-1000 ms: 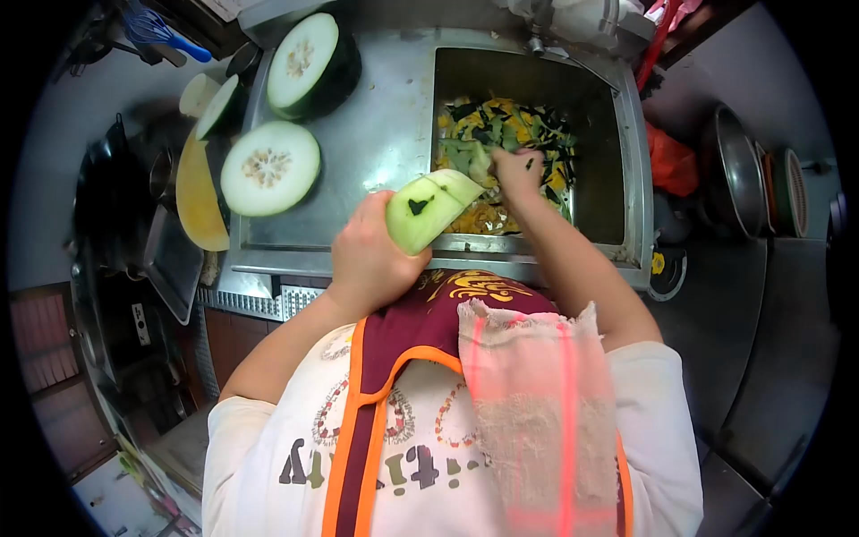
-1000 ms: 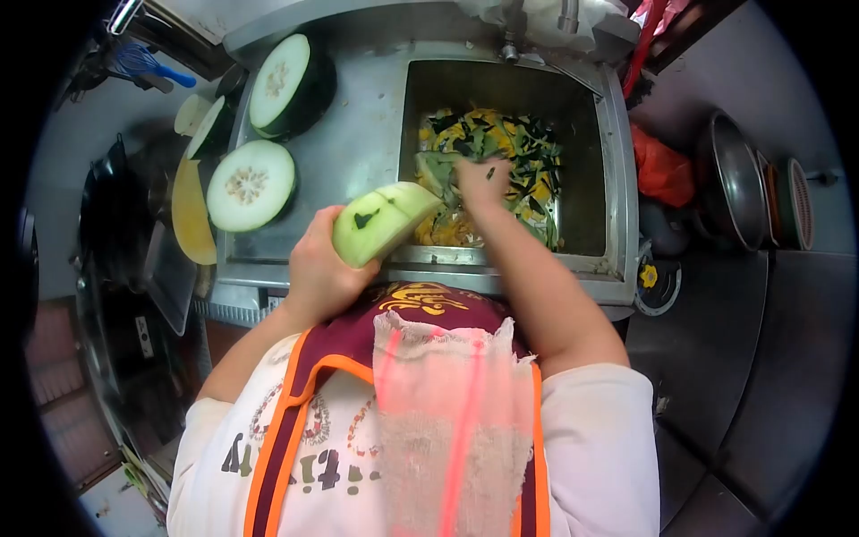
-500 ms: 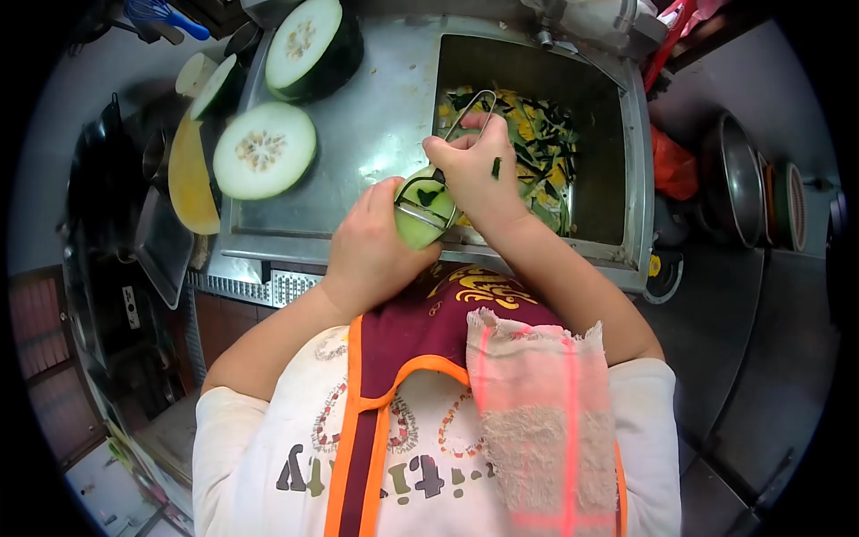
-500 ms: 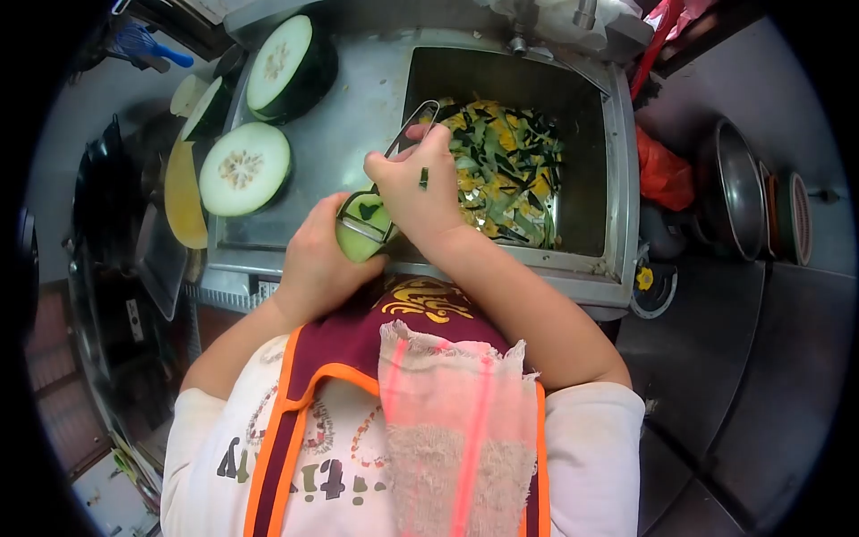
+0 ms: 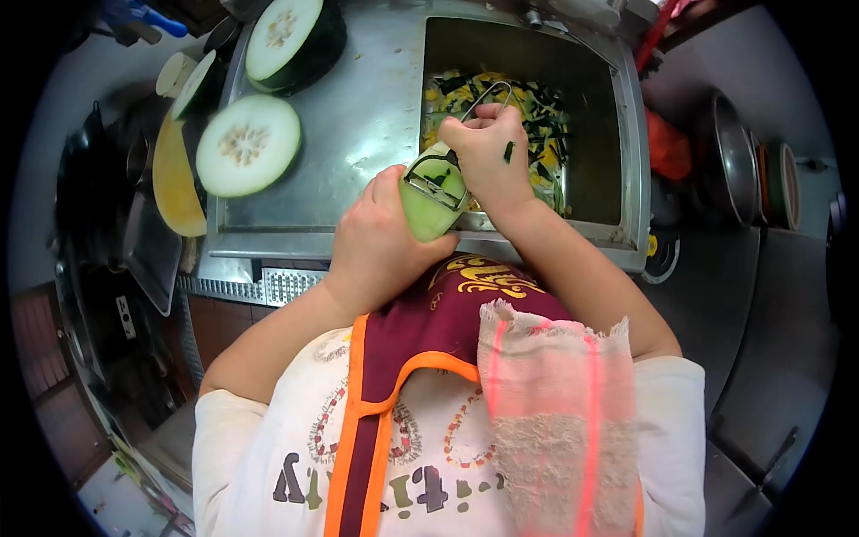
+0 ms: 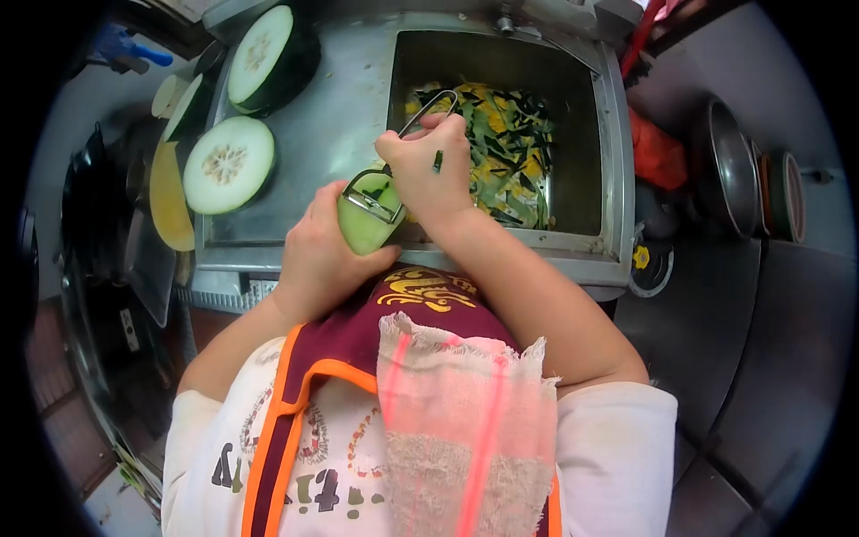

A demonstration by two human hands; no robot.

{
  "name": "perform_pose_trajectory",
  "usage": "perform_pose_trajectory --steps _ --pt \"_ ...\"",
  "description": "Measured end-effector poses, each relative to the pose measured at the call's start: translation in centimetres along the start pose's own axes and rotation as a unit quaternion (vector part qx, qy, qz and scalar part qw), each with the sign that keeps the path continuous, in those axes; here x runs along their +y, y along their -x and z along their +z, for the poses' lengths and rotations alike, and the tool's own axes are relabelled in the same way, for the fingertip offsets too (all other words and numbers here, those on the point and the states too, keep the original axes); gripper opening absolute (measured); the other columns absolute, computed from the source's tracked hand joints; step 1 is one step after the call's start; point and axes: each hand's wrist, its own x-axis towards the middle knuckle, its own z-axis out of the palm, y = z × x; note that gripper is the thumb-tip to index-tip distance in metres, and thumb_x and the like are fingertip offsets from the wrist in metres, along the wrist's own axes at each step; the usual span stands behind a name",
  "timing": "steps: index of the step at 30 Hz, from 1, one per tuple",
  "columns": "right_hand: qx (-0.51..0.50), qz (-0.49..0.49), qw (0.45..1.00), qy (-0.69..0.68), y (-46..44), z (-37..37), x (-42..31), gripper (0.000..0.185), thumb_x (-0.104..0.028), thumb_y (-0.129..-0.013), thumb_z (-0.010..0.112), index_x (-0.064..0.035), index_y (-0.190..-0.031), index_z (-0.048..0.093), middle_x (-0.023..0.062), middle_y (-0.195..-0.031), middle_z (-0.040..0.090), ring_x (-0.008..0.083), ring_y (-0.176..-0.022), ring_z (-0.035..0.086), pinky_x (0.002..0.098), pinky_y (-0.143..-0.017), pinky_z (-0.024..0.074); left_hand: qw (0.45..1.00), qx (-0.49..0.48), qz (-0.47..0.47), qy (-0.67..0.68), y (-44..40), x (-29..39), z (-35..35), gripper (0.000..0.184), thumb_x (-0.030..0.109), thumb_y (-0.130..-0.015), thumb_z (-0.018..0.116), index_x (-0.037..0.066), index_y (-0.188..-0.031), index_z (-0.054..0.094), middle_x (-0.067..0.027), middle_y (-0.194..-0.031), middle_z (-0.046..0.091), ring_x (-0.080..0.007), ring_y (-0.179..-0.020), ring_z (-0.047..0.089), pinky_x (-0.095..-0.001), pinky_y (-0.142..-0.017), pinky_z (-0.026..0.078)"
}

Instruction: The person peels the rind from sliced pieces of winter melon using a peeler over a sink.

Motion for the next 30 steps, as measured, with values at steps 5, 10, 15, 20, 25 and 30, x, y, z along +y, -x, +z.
perform_pose_trajectory --steps 5,10,15,20,25,30 --pt "0.022 -0.011 1.000 0.019 -0.1 -0.3 1.2 0.049 -0.022 -0.069 0.065 0.0140 -0.097 0.048 0.0195 -0.081 0.061 0.0303 -0.081 0.060 0.0344 -0.078 0.0467 1.000 0.008 0.021 -0.004 -0.1 0.2 0.6 0.072 0.030 -0.058 0.078 -0.002 -0.113 0.045 -0.0210 -0.094 0.060 -0.0371 -0.086 0.060 -0.0404 -0.073 0.050" --pt "0.032 -0.001 0.999 0.010 -0.8 -0.5 2.6 0.048 -0.026 -0.067 0.065 0.0130 -0.093 0.052 0.0200 -0.083 0.061 0.0304 -0.082 0.059 0.0341 -0.079 0.0465 0.999 0.033 0.035 -0.015 -0.3 0.3 1.4 0.065 0.026 -0.059 0.076 -0.002 -0.111 0.047 -0.0201 -0.092 0.060 -0.0366 -0.084 0.061 -0.0406 -0.071 0.051" --pt "-0.021 0.144 0.982 -0.122 -4.5 -1.6 8.2 0.041 -0.023 -0.062 0.067 0.0094 -0.085 0.057 0.0229 -0.087 0.060 0.0275 -0.076 0.058 0.0354 -0.071 0.0459 0.999 0.011 0.024 -0.035 0.0 0.2 1.2 0.060 0.021 -0.060 0.073 0.001 -0.110 0.049 -0.0181 -0.091 0.061 -0.0363 -0.082 0.061 -0.0400 -0.071 0.051" --pt "0.223 0.323 0.914 -0.106 -7.5 -6.7 15.9 0.037 -0.008 -0.068 0.070 0.0085 -0.096 0.053 0.0174 -0.085 0.061 0.0272 -0.071 0.063 0.0435 -0.058 0.0503 0.998 0.042 0.052 0.004 0.6 -0.7 0.5 0.058 0.019 -0.060 0.073 0.002 -0.110 0.049 -0.0176 -0.094 0.061 -0.0365 -0.084 0.061 -0.0401 -0.072 0.051" --pt "0.104 0.274 0.924 -0.245 -7.4 -6.5 8.6 0.017 -0.009 -0.077 0.064 0.0006 -0.088 0.054 0.0107 -0.083 0.058 0.0195 -0.066 0.060 0.0311 -0.055 0.0496 0.998 0.050 0.021 0.012 0.3 -1.4 -0.1 0.060 0.019 -0.060 0.073 0.002 -0.111 0.047 -0.0179 -0.095 0.060 -0.0363 -0.086 0.060 -0.0405 -0.073 0.050" --pt "-0.040 0.152 0.951 -0.267 -2.2 -0.9 1.8 0.043 -0.014 -0.072 0.070 0.0062 -0.101 0.046 0.0111 -0.082 0.058 0.0180 -0.075 0.058 0.0283 -0.063 0.0454 0.999 0.048 0.017 0.013 0.1 -1.5 -0.1 0.061 0.020 -0.060 0.074 0.002 -0.112 0.046 -0.0183 -0.096 0.059 -0.0363 -0.087 0.060 -0.0404 -0.073 0.050"
